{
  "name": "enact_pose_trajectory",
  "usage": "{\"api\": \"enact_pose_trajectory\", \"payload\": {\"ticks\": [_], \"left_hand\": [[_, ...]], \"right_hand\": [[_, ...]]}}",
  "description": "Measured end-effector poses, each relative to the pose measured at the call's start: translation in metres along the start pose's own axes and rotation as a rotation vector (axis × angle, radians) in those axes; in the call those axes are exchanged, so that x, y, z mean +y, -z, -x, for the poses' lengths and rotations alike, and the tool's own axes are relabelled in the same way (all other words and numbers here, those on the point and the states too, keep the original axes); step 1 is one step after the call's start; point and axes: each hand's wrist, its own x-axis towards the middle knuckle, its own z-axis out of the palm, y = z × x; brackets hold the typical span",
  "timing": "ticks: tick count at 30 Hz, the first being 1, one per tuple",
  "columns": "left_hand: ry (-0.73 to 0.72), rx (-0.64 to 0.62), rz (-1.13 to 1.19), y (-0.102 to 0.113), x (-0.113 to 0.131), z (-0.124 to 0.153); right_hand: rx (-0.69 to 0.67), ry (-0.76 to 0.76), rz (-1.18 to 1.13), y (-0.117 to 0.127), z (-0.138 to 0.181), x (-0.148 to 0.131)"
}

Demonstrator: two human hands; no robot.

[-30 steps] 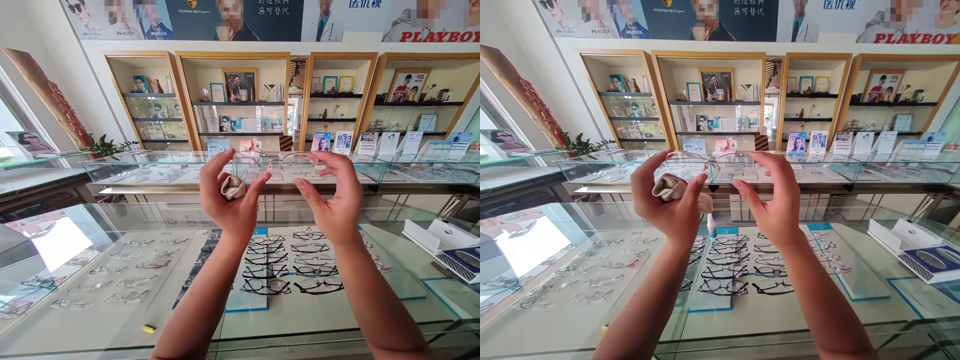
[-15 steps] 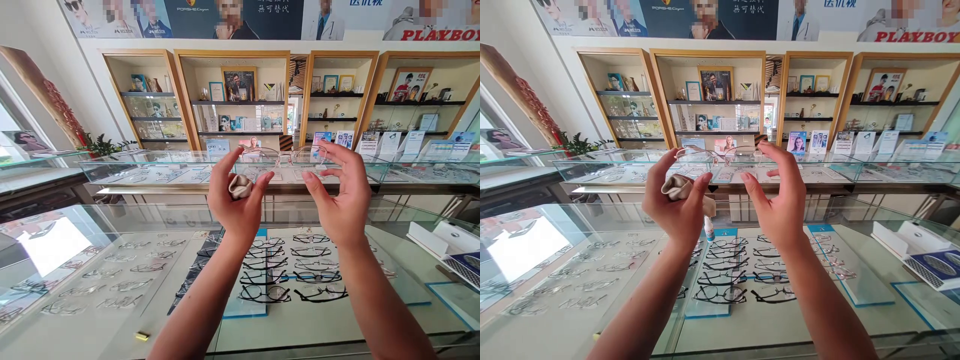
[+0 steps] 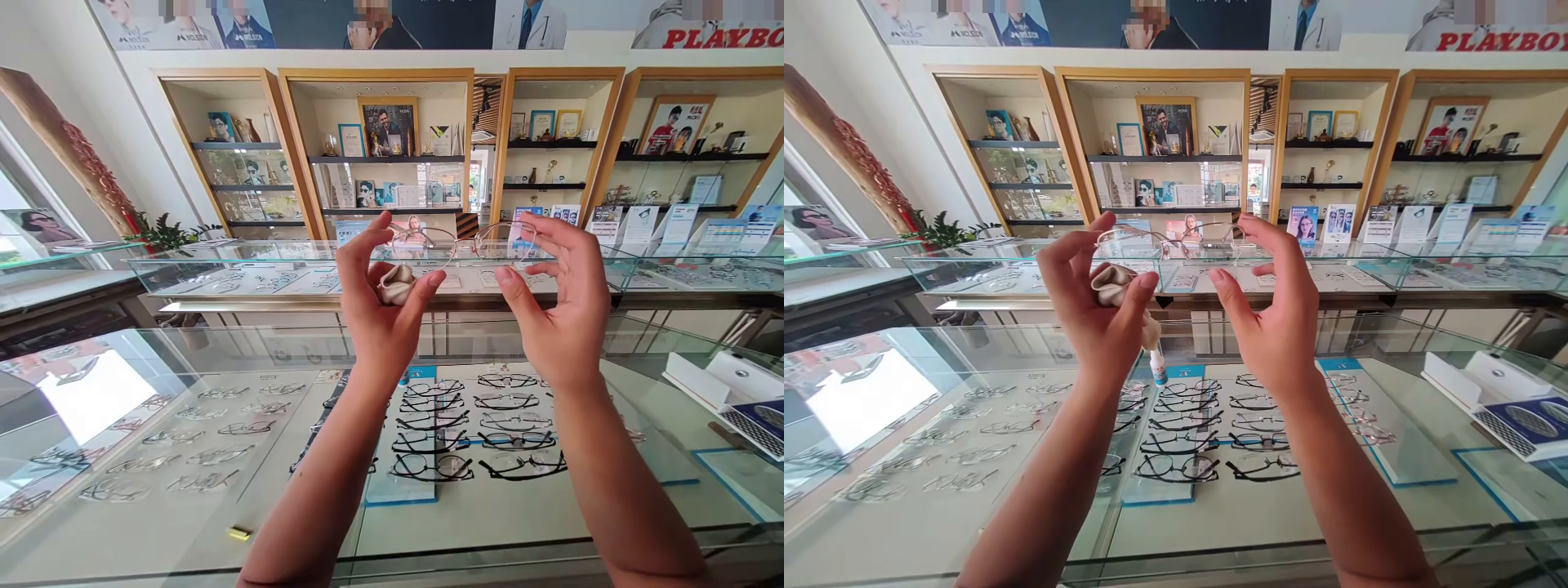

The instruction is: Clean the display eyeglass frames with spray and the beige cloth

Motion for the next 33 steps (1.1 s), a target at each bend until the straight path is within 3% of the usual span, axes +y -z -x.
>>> {"api": "enact_pose_trajectory", "payload": {"ticks": [17, 23, 33], "left_hand": [[0.010, -0.100, -0.011, 0.014, -0.009, -0.012], [0.020, -0.071, 0.003, 0.013, -0.015, -0.010], [-0.009, -0.019, -0.038, 0.013, -0.003, -0.008]], "right_hand": [[-0.009, -0.006, -0.009, 0.001, 0.000, 0.001], [-0.005, -0.003, -0.001, 0.000, 0.000, 0.000], [-0.028, -0.028, 0.015, 0.002, 0.000, 0.001]]}}
